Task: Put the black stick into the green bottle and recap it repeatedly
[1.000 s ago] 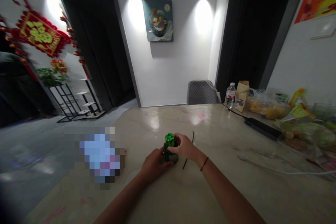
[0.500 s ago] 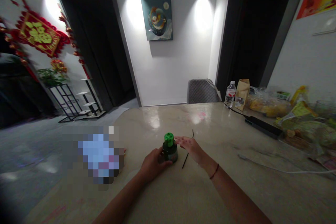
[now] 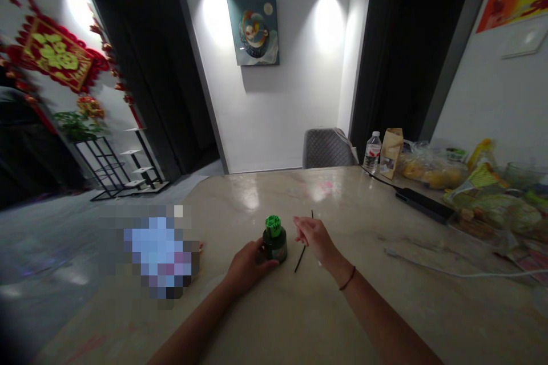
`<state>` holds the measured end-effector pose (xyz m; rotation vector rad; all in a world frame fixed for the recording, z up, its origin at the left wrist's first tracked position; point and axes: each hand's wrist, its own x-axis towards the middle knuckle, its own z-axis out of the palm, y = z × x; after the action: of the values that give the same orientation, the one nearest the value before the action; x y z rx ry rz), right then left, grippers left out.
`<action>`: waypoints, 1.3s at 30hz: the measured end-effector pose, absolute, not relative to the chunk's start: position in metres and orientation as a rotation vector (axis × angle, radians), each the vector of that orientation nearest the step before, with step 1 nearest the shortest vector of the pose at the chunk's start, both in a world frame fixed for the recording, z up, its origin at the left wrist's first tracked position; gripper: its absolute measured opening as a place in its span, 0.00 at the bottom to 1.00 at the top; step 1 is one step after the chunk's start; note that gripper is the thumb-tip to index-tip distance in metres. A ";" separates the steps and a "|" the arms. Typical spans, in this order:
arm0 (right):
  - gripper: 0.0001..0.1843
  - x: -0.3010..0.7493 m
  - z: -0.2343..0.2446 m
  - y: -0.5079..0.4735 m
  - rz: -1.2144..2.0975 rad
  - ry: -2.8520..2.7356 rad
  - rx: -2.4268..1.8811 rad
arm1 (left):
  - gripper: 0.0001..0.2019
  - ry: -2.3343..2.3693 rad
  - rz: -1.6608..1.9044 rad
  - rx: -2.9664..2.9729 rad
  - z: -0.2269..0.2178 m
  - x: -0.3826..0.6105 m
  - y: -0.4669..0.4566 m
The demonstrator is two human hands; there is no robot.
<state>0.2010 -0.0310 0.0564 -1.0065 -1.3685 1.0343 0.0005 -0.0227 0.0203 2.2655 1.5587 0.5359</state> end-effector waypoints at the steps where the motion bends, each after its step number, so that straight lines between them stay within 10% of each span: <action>1: 0.24 0.200 0.055 -0.030 1.025 -1.366 -1.010 | 0.27 1.558 0.538 2.266 0.020 0.000 -0.023; 5: 0.17 0.194 0.045 -0.027 0.990 -1.373 -1.043 | 0.27 1.547 0.549 2.278 0.020 0.000 -0.023; 14: 0.42 0.179 0.027 -0.029 1.108 -1.426 -0.954 | 0.29 1.526 0.564 2.303 0.016 -0.001 -0.021; 39: 0.27 0.162 0.015 -0.029 0.759 -1.486 -1.254 | 0.36 1.441 0.687 2.276 0.004 -0.005 -0.016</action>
<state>0.1621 -0.0288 0.0150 -1.2544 -1.4858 0.7590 -0.0048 -0.0164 0.0038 2.2762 1.4414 0.6870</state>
